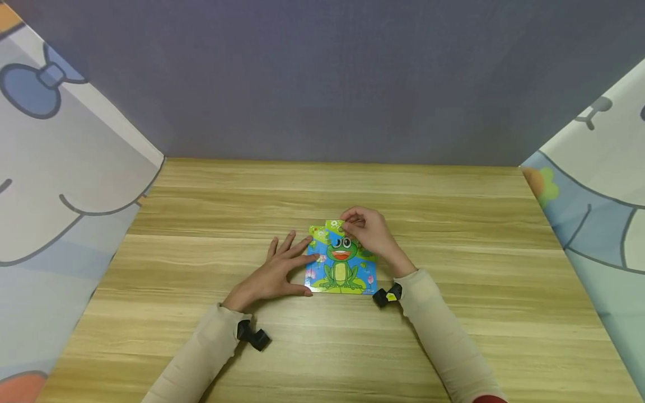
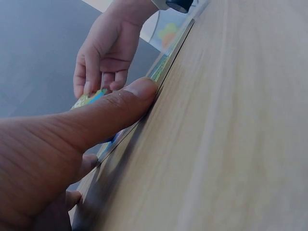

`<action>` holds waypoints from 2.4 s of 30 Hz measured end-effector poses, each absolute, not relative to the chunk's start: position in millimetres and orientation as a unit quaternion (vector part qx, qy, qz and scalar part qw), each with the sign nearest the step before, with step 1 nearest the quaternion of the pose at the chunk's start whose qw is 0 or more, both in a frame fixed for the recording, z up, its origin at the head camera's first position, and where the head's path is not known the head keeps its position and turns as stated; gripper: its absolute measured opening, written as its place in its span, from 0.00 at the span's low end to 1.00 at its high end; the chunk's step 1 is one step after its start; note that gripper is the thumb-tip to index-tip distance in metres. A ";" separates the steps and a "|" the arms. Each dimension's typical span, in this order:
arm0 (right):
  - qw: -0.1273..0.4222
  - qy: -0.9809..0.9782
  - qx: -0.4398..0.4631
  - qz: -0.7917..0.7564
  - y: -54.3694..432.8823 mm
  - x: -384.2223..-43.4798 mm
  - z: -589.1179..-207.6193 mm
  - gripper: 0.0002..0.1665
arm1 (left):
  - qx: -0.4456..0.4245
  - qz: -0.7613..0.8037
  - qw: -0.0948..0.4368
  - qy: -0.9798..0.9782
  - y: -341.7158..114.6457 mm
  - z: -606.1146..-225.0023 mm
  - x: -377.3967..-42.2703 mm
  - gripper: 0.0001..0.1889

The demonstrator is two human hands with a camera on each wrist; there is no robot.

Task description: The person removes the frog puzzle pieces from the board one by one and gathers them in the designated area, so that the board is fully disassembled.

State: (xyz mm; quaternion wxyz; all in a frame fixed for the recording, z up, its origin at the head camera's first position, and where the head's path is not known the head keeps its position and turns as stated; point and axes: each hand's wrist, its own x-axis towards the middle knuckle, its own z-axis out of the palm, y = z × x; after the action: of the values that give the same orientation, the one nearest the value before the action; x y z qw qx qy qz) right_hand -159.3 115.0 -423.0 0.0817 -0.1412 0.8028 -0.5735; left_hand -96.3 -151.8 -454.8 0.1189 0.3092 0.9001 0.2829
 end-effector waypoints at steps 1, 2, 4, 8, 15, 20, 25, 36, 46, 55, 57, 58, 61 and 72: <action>0.081 0.803 -0.133 -0.576 118.0 -160.4 -421.3 0.10 | 0.309 0.284 0.119 0.900 -151.8 -454.7 -96.0 0.42; 0.078 0.805 -0.126 -0.574 121.4 -161.4 -419.9 0.10 | 0.309 0.284 0.118 0.900 -151.8 -454.5 -95.7 0.42; 0.075 0.809 -0.109 -0.573 127.7 -163.7 -418.3 0.11 | 0.308 0.287 0.118 0.900 -151.9 -454.3 -95.3 0.42; 0.066 0.813 -0.086 -0.573 141.3 -168.9 -417.2 0.12 | 0.309 0.287 0.118 0.899 -152.3 -454.5 -94.8 0.42; 0.075 0.805 -0.042 -0.587 170.9 -177.2 -420.0 0.15 | 0.308 0.298 0.126 0.894 -153.5 -454.9 -95.9 0.42; 0.071 0.811 -0.030 -0.580 193.5 -180.0 -421.6 0.16 | 0.306 0.305 0.129 0.893 -154.4 -454.5 -96.7 0.42; 0.069 0.812 -0.028 -0.579 213.5 -181.2 -422.4 0.16 | 0.307 0.306 0.130 0.892 -154.7 -453.6 -96.8 0.42; 0.106 0.836 0.012 -0.539 244.8 -181.0 -423.3 0.18 | 0.305 0.309 0.131 0.891 -155.2 -451.7 -96.3 0.42; 0.110 0.846 0.015 -0.521 242.6 -182.4 -426.9 0.18 | 0.303 0.308 0.134 0.892 -155.1 -451.1 -96.0 0.42; 0.076 0.887 0.004 -0.456 239.5 -182.1 -427.9 0.14 | 0.304 0.304 0.132 0.893 -154.3 -451.8 -96.4 0.42; 0.072 0.895 0.003 -0.440 239.7 -182.0 -427.7 0.14 | 0.304 0.304 0.129 0.893 -154.4 -452.6 -96.2 0.42; 0.070 0.898 0.002 -0.434 239.8 -181.9 -427.8 0.14 | 0.305 0.304 0.128 0.893 -154.3 -452.9 -96.3 0.42; 0.060 0.903 -0.001 -0.425 239.7 -182.6 -429.3 0.13 | 0.304 0.303 0.127 0.894 -154.2 -453.6 -96.4 0.42; 0.019 0.916 -0.004 -0.400 235.9 -182.6 -432.7 0.12 | 0.304 0.303 0.126 0.895 -154.3 -454.1 -96.6 0.42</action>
State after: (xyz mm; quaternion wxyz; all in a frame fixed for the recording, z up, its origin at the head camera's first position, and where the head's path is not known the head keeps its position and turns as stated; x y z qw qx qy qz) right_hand -182.6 235.9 -432.7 0.0187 -0.0037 0.9163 -0.4000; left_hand -96.6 -154.3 -454.1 0.1262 0.3038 0.8945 0.3027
